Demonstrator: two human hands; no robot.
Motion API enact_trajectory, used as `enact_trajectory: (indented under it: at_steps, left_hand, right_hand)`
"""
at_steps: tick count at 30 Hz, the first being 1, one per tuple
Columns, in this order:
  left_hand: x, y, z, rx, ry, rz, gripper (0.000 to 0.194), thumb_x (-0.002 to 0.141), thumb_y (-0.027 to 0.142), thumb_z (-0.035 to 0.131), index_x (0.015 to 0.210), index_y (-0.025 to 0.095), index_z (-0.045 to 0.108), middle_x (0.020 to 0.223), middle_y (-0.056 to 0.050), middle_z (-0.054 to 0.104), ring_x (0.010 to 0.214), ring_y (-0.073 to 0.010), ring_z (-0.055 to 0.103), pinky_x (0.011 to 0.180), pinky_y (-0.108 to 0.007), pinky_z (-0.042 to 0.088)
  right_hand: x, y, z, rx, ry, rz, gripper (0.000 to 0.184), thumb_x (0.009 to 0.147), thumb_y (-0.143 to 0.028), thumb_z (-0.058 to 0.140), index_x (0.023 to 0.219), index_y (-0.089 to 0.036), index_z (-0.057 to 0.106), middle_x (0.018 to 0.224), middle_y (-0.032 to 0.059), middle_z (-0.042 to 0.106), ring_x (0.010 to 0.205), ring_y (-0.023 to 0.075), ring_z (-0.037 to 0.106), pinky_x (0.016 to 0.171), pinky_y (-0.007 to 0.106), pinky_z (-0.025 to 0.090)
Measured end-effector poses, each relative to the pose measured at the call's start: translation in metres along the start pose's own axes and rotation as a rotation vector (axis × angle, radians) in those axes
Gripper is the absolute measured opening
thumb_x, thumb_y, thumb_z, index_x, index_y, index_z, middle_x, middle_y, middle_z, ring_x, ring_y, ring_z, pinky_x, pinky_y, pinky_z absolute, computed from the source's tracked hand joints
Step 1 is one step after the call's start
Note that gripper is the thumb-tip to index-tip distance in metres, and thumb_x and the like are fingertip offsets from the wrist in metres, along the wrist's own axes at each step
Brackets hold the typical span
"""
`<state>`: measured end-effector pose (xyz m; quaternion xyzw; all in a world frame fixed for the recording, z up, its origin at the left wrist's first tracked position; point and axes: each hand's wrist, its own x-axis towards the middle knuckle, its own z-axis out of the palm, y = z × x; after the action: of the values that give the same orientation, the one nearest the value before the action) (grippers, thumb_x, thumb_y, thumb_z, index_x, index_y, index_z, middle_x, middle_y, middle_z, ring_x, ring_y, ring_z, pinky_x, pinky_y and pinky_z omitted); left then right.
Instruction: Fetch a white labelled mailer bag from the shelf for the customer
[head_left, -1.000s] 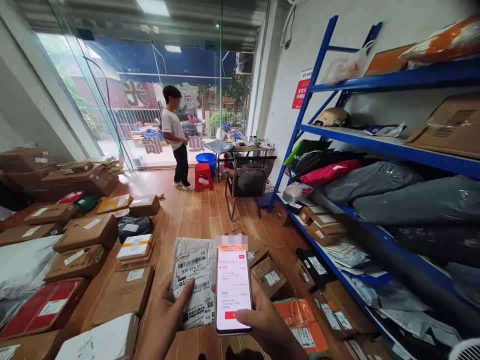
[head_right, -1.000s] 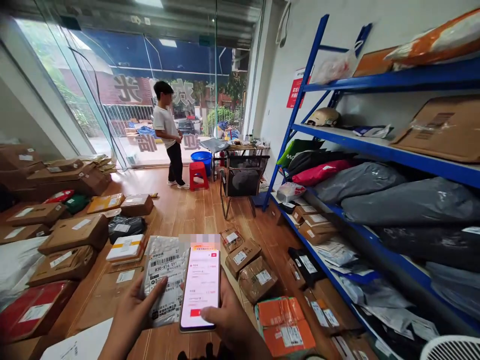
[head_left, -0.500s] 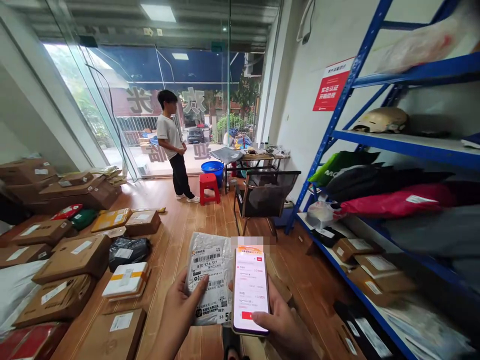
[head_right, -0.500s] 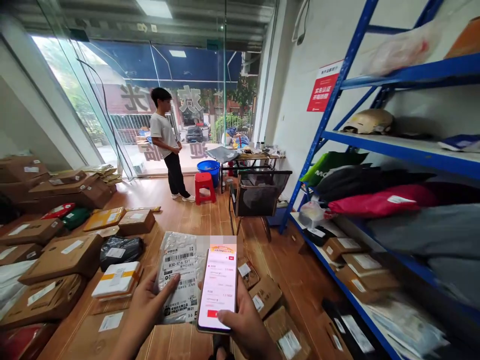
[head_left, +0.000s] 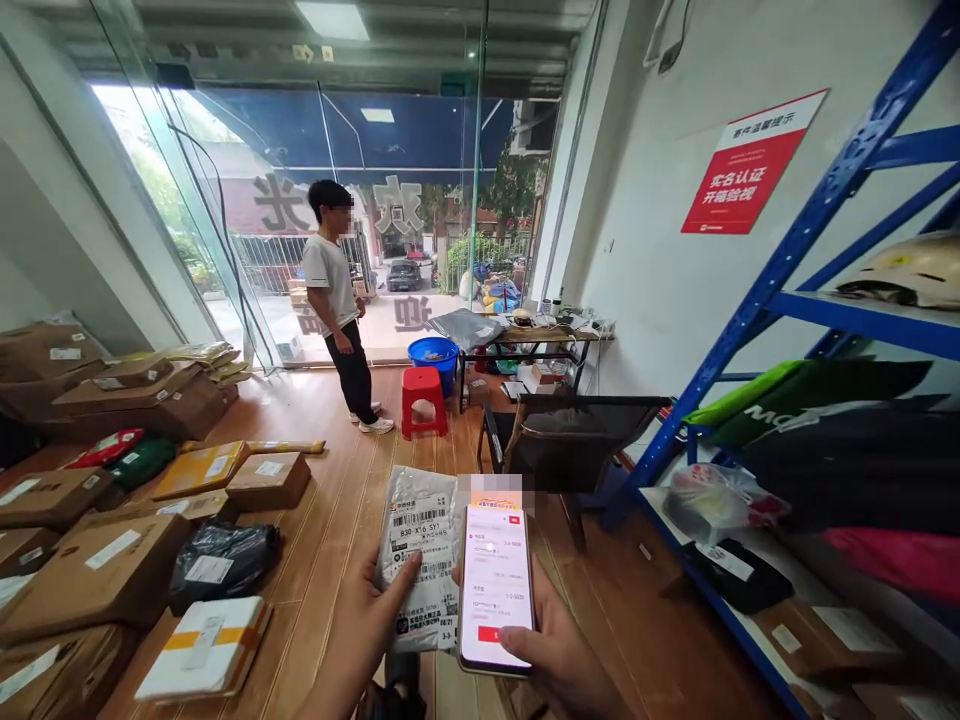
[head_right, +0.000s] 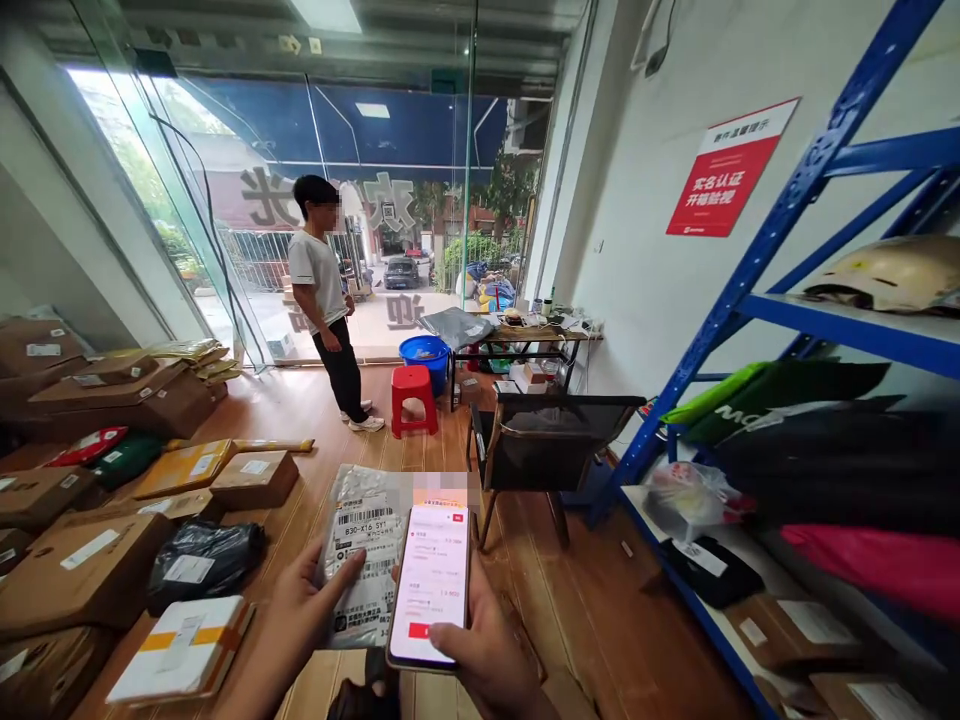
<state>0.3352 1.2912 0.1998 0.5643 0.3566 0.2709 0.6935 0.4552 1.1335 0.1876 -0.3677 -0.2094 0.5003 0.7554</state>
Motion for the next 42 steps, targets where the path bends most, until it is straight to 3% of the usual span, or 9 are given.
enact_trajectory:
  at_steps: [6,12,17,22,28,35,42]
  left_hand:
    - [0.131,0.016,-0.01,-0.042,-0.013,-0.02,0.064,0.05,0.055,0.083,0.095,0.015,0.064,0.094,-0.01,0.075,0.079,-0.0285,0.071,0.06,-0.033,0.061]
    - [0.274,0.051,-0.02,-0.023,-0.071,-0.087,0.066,0.047,0.055,0.085,0.095,0.015,0.063,0.092,-0.01,0.075,0.081,-0.029,0.071,0.063,-0.034,0.062]
    - [0.371,0.078,-0.011,0.007,-0.069,-0.039,0.064,0.051,0.057,0.082,0.095,0.015,0.062,0.095,-0.01,0.075,0.083,-0.0288,0.071,0.064,-0.033,0.062]
    - [0.458,0.089,0.006,0.028,-0.215,-0.137,0.066,0.055,0.055,0.081,0.103,0.015,0.061,0.104,-0.012,0.073,0.094,-0.0306,0.069,0.078,-0.037,0.061]
    - [0.564,0.098,0.05,0.041,-0.221,-0.031,0.065,0.055,0.053,0.08,0.105,0.015,0.062,0.104,-0.012,0.072,0.095,-0.0314,0.068,0.08,-0.039,0.059]
    - [0.689,0.117,0.132,0.196,-0.199,0.106,0.051,0.064,0.048,0.073,0.103,0.016,0.064,0.1,-0.009,0.073,0.089,-0.0277,0.068,0.078,-0.035,0.056]
    - [0.79,0.129,0.188,0.248,-0.258,0.126,0.053,0.066,0.049,0.071,0.106,0.015,0.063,0.106,-0.011,0.071,0.098,-0.029,0.065,0.084,-0.036,0.053]
  right_hand:
    - [0.129,-0.015,-0.008,0.003,-0.029,-0.049,0.093,0.057,-0.025,0.082,0.133,-0.02,0.028,0.119,0.0161,0.066,0.113,0.034,0.059,0.089,0.045,0.046]
    - [0.266,-0.038,-0.006,-0.007,0.024,-0.066,0.09,0.057,-0.021,0.078,0.132,-0.021,0.028,0.114,0.0128,0.069,0.108,0.0309,0.062,0.088,0.043,0.046]
    - [0.357,-0.056,-0.01,0.0,0.087,-0.084,0.099,0.057,-0.022,0.079,0.136,-0.018,0.019,0.116,0.0148,0.067,0.104,0.0292,0.063,0.085,0.04,0.047]
    - [0.428,-0.083,-0.028,0.071,0.153,-0.111,0.104,0.057,-0.019,0.078,0.139,-0.019,0.014,0.123,0.0173,0.064,0.112,0.0312,0.06,0.096,0.047,0.043]
    - [0.519,-0.127,-0.083,0.108,0.243,-0.205,0.105,0.056,-0.02,0.082,0.139,-0.02,0.017,0.12,0.0161,0.067,0.107,0.0285,0.063,0.088,0.041,0.05]
    - [0.627,-0.206,-0.152,0.135,0.232,-0.254,0.086,0.059,-0.02,0.081,0.131,-0.022,0.034,0.121,0.014,0.067,0.112,0.0295,0.061,0.091,0.044,0.05]
    - [0.697,-0.26,-0.202,0.136,0.237,-0.284,0.087,0.062,-0.014,0.076,0.136,-0.023,0.031,0.122,0.0132,0.066,0.117,0.0302,0.058,0.098,0.046,0.045]
